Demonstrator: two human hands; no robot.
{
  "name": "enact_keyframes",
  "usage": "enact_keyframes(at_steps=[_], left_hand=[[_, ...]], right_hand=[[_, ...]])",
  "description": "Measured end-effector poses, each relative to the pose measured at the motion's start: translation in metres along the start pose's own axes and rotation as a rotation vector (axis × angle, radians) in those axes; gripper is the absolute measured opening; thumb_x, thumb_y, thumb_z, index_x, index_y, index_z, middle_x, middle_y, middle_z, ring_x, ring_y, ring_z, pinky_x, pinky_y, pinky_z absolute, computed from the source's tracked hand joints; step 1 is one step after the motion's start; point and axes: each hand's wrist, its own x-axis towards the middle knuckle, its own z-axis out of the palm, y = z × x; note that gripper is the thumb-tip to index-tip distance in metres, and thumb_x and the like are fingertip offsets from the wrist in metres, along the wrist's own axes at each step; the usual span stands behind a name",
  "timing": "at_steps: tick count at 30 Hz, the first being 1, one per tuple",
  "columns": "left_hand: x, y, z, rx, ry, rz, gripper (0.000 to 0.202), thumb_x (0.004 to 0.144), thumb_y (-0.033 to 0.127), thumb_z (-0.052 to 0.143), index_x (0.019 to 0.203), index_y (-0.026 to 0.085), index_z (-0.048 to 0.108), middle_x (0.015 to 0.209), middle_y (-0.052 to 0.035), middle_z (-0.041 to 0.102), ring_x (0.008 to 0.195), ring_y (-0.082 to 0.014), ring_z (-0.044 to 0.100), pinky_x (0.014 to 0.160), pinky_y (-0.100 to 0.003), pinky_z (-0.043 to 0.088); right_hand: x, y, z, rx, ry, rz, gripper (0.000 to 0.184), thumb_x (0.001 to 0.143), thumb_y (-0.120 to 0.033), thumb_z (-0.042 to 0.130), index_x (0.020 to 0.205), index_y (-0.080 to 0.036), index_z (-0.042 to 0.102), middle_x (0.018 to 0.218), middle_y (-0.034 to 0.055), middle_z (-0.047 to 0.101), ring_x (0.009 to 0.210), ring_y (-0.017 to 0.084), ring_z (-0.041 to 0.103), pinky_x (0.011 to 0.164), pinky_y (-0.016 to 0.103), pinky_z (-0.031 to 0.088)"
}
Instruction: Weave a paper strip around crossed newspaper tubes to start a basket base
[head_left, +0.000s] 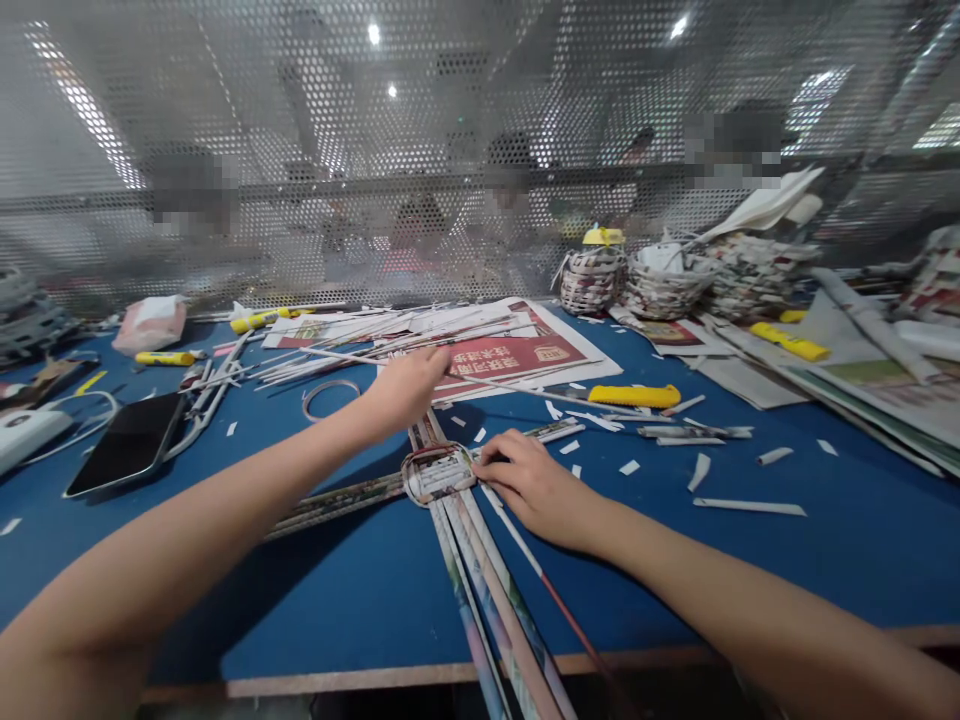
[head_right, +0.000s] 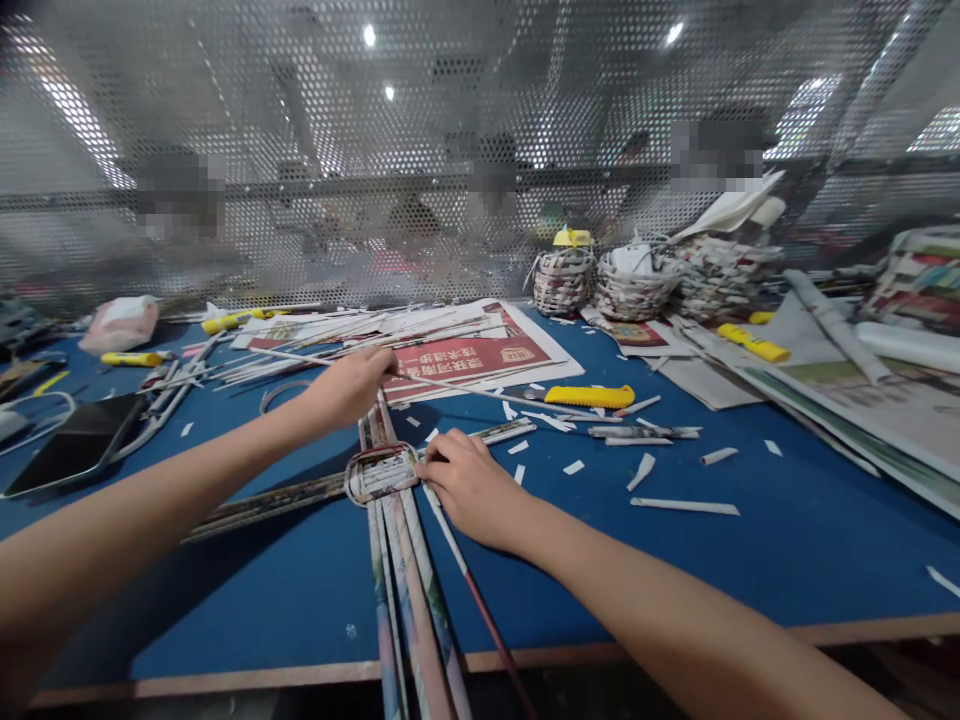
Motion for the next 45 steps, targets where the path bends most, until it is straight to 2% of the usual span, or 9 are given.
enact_keyframes(at_steps=[4, 9, 13, 16, 23, 29, 37, 42, 45], left_hand=[[-0.007, 0.029, 0.006, 0.067, 0.061, 0.245, 0.025, 0.075, 0.004, 0.033, 0.091, 0.011, 0.05, 0.088, -0.0096, 0.054, 0.08, -0.0186, 0.05, 0.07, -0.03, 0.041], [-0.009, 0.049, 0.008, 0.104, 0.068, 0.321, 0.017, 0.082, 0.014, 0.034, 0.086, 0.012, 0.05, 0.081, -0.0083, 0.053, 0.076, -0.0185, 0.049, 0.067, -0.03, 0.042], [-0.009, 0.059, 0.005, 0.066, 0.098, 0.34, 0.026, 0.086, 0.013, 0.024, 0.088, 0.011, 0.05, 0.079, -0.0091, 0.053, 0.075, -0.0189, 0.05, 0.065, -0.031, 0.042], [-0.009, 0.061, 0.003, 0.052, 0.142, 0.349, 0.029, 0.087, 0.014, 0.023, 0.089, 0.01, 0.052, 0.08, -0.009, 0.054, 0.076, -0.0182, 0.05, 0.067, -0.03, 0.042], [-0.006, 0.034, -0.005, 0.163, 0.237, 0.313, 0.027, 0.086, 0.011, 0.027, 0.093, 0.011, 0.054, 0.087, -0.0087, 0.058, 0.081, -0.0173, 0.052, 0.07, -0.029, 0.04], [-0.003, -0.003, -0.021, 0.249, 0.12, 0.1, 0.021, 0.085, 0.018, 0.038, 0.086, 0.012, 0.058, 0.08, -0.008, 0.061, 0.075, -0.0188, 0.057, 0.063, -0.029, 0.04], [-0.008, 0.035, -0.012, 0.176, 0.183, 0.368, 0.018, 0.084, 0.018, 0.039, 0.081, 0.015, 0.057, 0.075, -0.0039, 0.06, 0.073, -0.0167, 0.055, 0.064, -0.028, 0.04], [-0.014, 0.041, -0.026, 0.161, 0.34, 0.359, 0.029, 0.082, 0.024, 0.046, 0.108, 0.012, 0.047, 0.106, -0.0122, 0.054, 0.097, -0.0242, 0.048, 0.078, -0.036, 0.04], [-0.025, 0.029, -0.041, 0.023, 0.298, 0.32, 0.04, 0.079, 0.033, 0.05, 0.11, 0.009, 0.042, 0.113, -0.0157, 0.048, 0.105, -0.0252, 0.043, 0.086, -0.038, 0.038]], right_hand=[[0.0, 0.0, 0.003, -0.062, 0.043, -0.004, 0.026, 0.081, -0.007, 0.038, 0.088, -0.014, 0.062, 0.084, 0.0084, 0.055, 0.084, 0.018, 0.046, 0.075, 0.036, 0.039], [-0.002, -0.008, -0.007, -0.133, 0.278, -0.131, 0.023, 0.08, -0.01, 0.039, 0.088, -0.015, 0.06, 0.085, 0.0089, 0.056, 0.084, 0.018, 0.046, 0.075, 0.035, 0.04], [-0.002, -0.006, -0.015, -0.352, 0.524, 0.075, 0.023, 0.081, -0.014, 0.038, 0.098, -0.014, 0.054, 0.103, 0.0158, 0.051, 0.099, 0.025, 0.045, 0.081, 0.04, 0.038], [-0.001, -0.001, -0.017, -0.441, 0.52, 0.173, 0.024, 0.082, -0.015, 0.036, 0.102, -0.013, 0.05, 0.1, 0.0147, 0.055, 0.093, 0.024, 0.05, 0.074, 0.036, 0.038], [-0.003, 0.014, -0.028, -0.559, 0.478, 0.249, 0.027, 0.079, -0.005, 0.035, 0.096, -0.013, 0.055, 0.082, 0.0069, 0.064, 0.075, 0.018, 0.056, 0.067, 0.032, 0.029], [0.0, 0.023, -0.038, -0.606, 0.597, 0.37, 0.022, 0.079, -0.008, 0.038, 0.086, -0.016, 0.057, 0.08, 0.0051, 0.065, 0.073, 0.018, 0.057, 0.075, 0.037, 0.025], [0.0, 0.012, -0.033, -0.478, 0.376, 0.052, 0.026, 0.085, -0.017, 0.038, 0.103, -0.013, 0.055, 0.082, 0.0072, 0.064, 0.072, 0.017, 0.056, 0.066, 0.028, 0.038], [0.0, 0.017, -0.029, -0.384, 0.164, 0.299, 0.023, 0.085, -0.021, 0.035, 0.09, -0.013, 0.056, 0.08, 0.0081, 0.061, 0.069, 0.017, 0.056, 0.059, 0.026, 0.039], [0.001, 0.016, -0.034, -0.275, 0.057, 0.301, 0.022, 0.086, -0.025, 0.036, 0.085, -0.015, 0.056, 0.08, 0.007, 0.06, 0.072, 0.017, 0.056, 0.061, 0.027, 0.039]])
